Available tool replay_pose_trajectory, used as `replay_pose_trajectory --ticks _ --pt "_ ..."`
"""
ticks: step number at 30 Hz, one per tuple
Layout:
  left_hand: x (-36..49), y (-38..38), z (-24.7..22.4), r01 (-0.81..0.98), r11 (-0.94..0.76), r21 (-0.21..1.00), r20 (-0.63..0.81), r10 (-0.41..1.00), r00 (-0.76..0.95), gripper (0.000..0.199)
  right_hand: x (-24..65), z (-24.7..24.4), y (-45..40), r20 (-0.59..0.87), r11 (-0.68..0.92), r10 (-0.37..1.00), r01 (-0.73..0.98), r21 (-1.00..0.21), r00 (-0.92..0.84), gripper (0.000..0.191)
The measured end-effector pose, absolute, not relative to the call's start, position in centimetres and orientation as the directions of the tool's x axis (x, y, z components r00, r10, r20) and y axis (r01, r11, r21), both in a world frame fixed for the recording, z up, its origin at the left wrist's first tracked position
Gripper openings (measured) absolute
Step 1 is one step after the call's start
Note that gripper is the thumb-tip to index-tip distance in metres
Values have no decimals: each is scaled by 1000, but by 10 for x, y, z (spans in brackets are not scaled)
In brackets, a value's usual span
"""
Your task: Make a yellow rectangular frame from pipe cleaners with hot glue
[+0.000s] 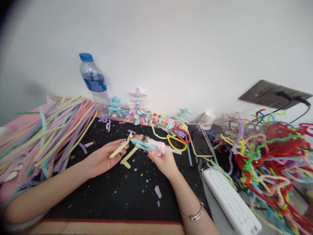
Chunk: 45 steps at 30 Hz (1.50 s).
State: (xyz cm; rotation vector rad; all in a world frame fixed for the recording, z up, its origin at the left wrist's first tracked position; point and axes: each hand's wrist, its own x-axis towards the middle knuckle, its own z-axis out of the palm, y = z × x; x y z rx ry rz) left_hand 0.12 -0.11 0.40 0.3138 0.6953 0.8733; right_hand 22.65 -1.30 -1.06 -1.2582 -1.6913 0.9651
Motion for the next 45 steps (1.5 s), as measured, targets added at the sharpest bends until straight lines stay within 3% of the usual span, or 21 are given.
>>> replay_pose_trajectory --ticks 16,23,36,45 --pt "2 -1 4 -575 621 533 -431 784 447 17 225 -9 -12 231 290 955 414 -863 -187 27" --pt "2 0 3 -582 615 532 -431 788 439 18 223 -6 -12 268 326 945 439 -837 -189 12" --pt "2 -1 4 -581 607 542 -431 794 428 18 223 -5 -13 260 310 950 445 -840 -172 16" --pt "1 -1 3 -579 616 534 -429 788 442 16 223 -8 -14 228 280 958 411 -867 -171 29"
